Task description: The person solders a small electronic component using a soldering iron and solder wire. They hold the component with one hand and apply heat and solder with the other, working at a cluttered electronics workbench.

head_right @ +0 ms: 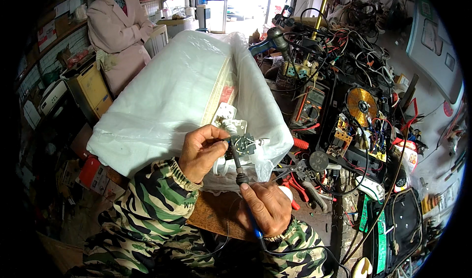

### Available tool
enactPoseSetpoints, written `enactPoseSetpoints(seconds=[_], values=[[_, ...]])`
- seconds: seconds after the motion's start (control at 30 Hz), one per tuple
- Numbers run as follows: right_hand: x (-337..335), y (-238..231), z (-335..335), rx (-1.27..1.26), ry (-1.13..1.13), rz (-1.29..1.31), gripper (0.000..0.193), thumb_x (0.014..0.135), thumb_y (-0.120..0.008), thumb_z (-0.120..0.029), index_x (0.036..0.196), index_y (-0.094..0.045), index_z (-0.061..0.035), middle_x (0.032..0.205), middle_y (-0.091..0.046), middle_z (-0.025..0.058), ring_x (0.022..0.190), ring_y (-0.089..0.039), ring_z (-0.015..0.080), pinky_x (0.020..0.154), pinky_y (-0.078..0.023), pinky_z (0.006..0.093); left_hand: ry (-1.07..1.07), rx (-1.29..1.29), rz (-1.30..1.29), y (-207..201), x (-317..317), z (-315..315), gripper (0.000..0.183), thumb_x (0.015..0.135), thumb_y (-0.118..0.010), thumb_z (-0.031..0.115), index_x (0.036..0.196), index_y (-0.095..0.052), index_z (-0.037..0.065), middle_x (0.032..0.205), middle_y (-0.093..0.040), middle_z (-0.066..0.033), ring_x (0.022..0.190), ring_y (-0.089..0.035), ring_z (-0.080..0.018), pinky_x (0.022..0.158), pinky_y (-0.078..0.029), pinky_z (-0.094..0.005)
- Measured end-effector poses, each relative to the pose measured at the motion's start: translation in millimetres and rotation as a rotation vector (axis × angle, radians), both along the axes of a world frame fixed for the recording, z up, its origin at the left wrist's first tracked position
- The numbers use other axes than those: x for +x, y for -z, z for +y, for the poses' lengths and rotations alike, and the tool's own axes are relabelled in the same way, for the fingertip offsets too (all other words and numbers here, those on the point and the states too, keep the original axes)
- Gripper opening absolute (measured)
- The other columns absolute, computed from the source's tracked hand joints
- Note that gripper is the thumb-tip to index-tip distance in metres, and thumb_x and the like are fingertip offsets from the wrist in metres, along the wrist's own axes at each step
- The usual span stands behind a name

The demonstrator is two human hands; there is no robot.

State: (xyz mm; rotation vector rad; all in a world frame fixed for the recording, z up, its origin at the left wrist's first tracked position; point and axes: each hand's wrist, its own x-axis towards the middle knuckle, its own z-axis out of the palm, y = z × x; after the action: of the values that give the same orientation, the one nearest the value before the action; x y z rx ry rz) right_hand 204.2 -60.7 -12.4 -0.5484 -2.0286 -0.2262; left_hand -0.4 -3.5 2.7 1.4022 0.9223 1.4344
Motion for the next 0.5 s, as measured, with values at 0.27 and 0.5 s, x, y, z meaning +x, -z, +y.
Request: enactPoseSetpoints(seconds=[0.27, 0.5], values=[[0.6, -1.1, 0.2, 0.018, -0.008, -0.042, 0.052, 0.064, -0.07, 0.004, 0.116, -0.064, 0.006, 0.088, -0.066, 0.0172, 0.071, -0.067, 0.0282, 0.059, -0.053, 0.035, -0.002, -0.022, -0.005, 3.8, -2.4, 3.2, 0.01, 0.087, -0.064, 0.003, 0.096, -0.064, -0.002, 0.085, -0.064, -0.0006, 0.075, -0.054, -0.0044, 0.068, -0.046, -0.0211], [0.1, -3.7, 0.5, 0.034, -0.012, -0.089, 0.052, 0.065, -0.07, 0.003, 0.116, -0.064, 0.0058, 0.088, -0.066, 0.0166, 0.072, -0.067, 0.0286, 0.061, -0.054, 0.0355, -0.021, -0.017, -0.035, 3.3, -1.0, 3.1, 0.01, 0.086, -0.064, 0.003, 0.095, -0.064, -0.002, 0.084, -0.062, -0.001, 0.074, -0.053, -0.0051, 0.069, -0.046, -0.0217]])
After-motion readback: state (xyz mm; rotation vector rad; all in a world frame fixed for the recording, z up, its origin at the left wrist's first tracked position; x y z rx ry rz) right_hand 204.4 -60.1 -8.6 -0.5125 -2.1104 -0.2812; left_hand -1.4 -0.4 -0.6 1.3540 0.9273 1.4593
